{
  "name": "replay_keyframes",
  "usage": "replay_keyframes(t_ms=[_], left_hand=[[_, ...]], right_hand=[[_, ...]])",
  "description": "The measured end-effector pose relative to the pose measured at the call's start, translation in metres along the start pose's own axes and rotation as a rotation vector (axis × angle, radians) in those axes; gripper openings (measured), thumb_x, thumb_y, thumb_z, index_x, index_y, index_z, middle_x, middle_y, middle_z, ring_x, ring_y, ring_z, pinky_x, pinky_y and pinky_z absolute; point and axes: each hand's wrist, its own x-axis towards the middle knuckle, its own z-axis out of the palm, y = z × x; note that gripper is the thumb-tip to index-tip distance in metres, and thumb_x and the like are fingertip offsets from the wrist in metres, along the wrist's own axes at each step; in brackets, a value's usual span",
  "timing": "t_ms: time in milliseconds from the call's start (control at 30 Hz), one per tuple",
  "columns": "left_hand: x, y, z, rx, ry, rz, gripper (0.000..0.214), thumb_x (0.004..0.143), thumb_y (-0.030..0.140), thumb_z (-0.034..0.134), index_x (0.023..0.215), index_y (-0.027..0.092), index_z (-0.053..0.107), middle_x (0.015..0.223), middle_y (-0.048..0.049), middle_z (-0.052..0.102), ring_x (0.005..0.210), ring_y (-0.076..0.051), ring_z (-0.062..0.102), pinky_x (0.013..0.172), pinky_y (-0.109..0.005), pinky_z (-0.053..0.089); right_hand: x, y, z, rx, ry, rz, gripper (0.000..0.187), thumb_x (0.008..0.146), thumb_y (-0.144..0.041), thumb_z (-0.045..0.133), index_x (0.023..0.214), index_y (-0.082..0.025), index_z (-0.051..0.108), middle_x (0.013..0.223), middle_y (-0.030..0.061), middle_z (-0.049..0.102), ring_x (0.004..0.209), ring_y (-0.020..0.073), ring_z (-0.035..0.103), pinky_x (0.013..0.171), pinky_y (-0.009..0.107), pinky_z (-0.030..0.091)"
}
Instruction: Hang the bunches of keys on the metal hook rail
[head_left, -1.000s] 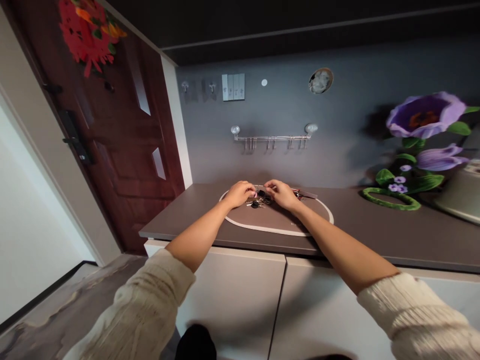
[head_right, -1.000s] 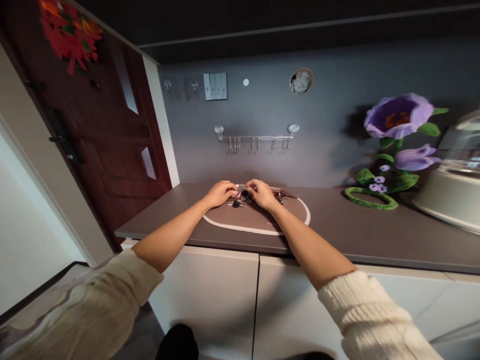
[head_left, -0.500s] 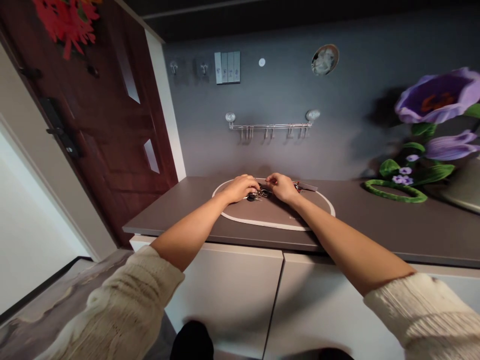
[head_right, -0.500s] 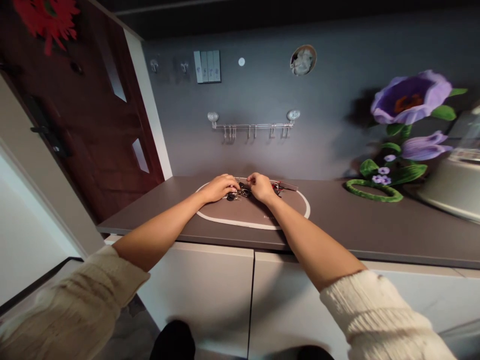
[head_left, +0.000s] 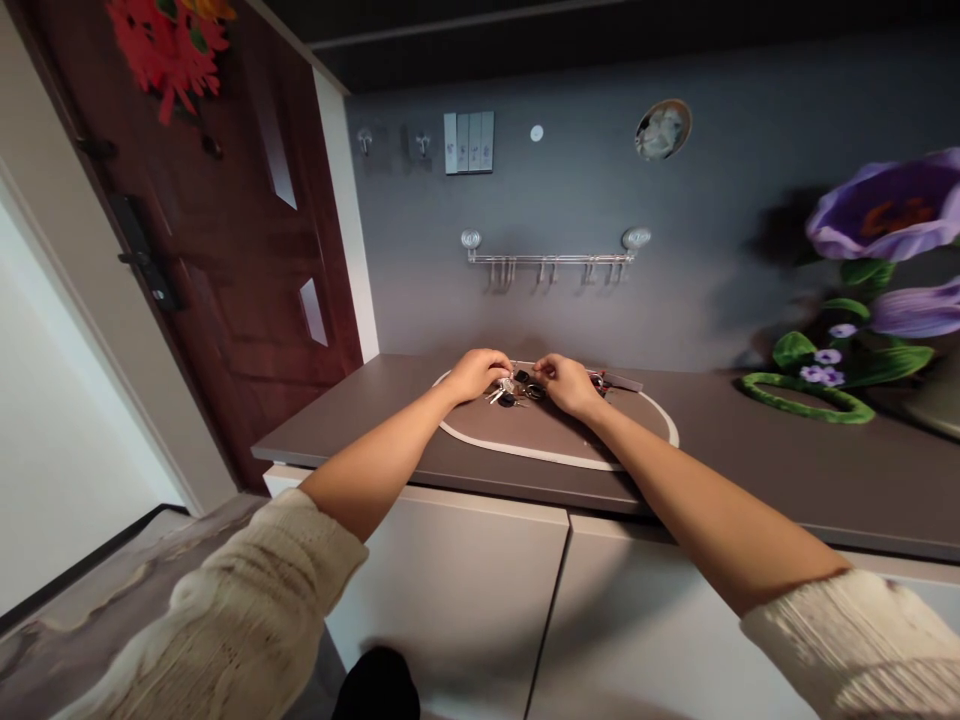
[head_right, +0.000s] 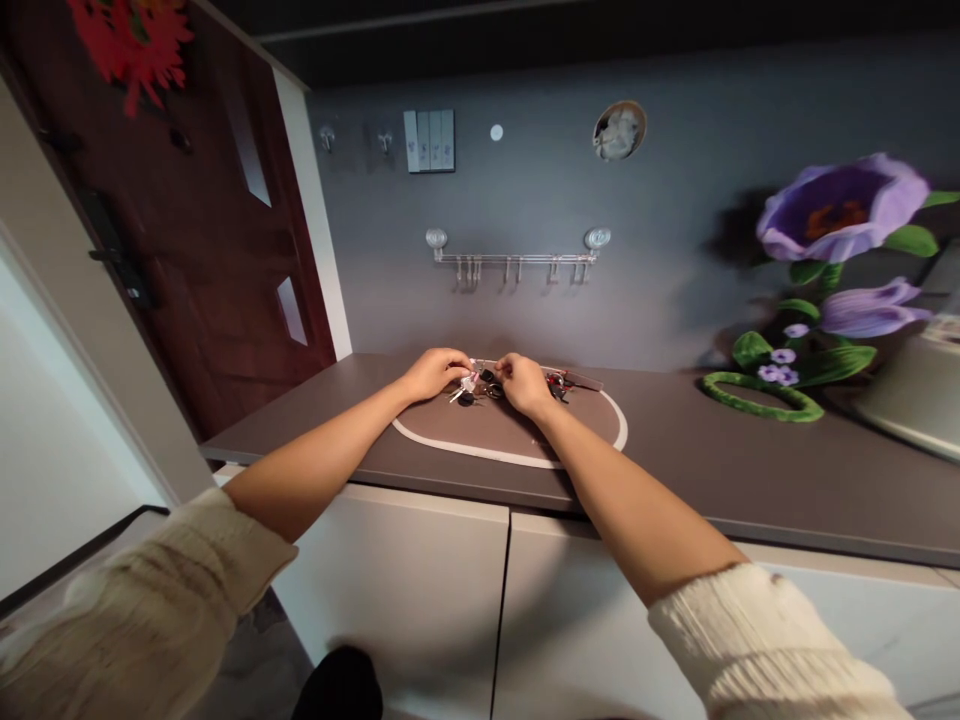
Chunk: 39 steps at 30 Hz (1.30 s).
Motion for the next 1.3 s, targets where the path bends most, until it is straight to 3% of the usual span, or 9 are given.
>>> replay_keyframes(t_ms=[233,400,667,1000,1133,1300], left_hand=[[-0.001,0.009,-0.005,-0.303,0.111,-0.199,0.015,0.073,0.019,0.054,0.081,0.012,0.064,0.073,-0.0029,0.064,0.063,-0.01,0.055,0.065,-0.024,0.043],[0.0,0.012,-0.003,-0.567,0.189,-0.308,0.015,0.07,0.022,0.06,0.079,0.01,0.063,0.074,-0.0044,0.065,0.065,-0.01,0.056,0.066,-0.025,0.045],[0.002,0.012,0.004,-0.821,0.197,-0.37,0.023,0.062,0.029,0.068,0.076,0.011,0.063,0.067,-0.0029,0.064,0.057,-0.008,0.054,0.061,-0.024,0.045],[0.005,0.013,0.007,-0.8,0.202,-0.262,0.029,0.062,0.035,0.067,0.078,0.011,0.063,0.071,-0.0048,0.065,0.062,-0.01,0.056,0.062,-0.024,0.045],[0.008,0.009,0.001,-0.702,0.365,-0.268,0.029,0.069,0.041,0.057,0.074,0.012,0.061,0.069,-0.0036,0.063,0.061,-0.01,0.055,0.061,-0.023,0.043],[0.011,-0.007,-0.001,-0.468,0.606,-0.423,0.033,0.078,0.043,0.042,0.067,0.015,0.057,0.064,-0.0024,0.061,0.057,-0.011,0.052,0.057,-0.023,0.039]], right_hand=[[-0.006,-0.013,-0.003,0.115,0.01,-0.04,0.01,0.074,-0.019,0.052,0.079,-0.017,0.06,0.077,0.0045,0.063,0.068,0.0128,0.054,0.069,0.025,0.04],[-0.009,-0.019,-0.004,0.247,-0.012,-0.072,0.015,0.076,-0.026,0.049,0.08,-0.017,0.06,0.079,0.0028,0.062,0.069,0.0122,0.053,0.071,0.025,0.04],[-0.007,-0.019,0.003,0.539,-0.025,0.001,0.026,0.073,-0.039,0.052,0.083,-0.016,0.057,0.075,0.0014,0.059,0.062,0.01,0.049,0.061,0.023,0.04],[-0.003,-0.02,0.003,0.494,0.048,-0.04,0.026,0.073,-0.042,0.05,0.073,-0.016,0.054,0.067,0.0008,0.055,0.063,0.0124,0.049,0.061,0.025,0.04],[0.01,-0.026,0.001,0.359,0.118,-0.088,0.022,0.073,-0.038,0.047,0.07,-0.017,0.053,0.071,0.0027,0.057,0.067,0.0142,0.051,0.066,0.028,0.041],[0.043,-0.04,-0.005,0.303,0.191,-0.092,0.017,0.072,-0.033,0.046,0.07,-0.017,0.052,0.071,0.0021,0.058,0.066,0.0137,0.051,0.067,0.027,0.04]])
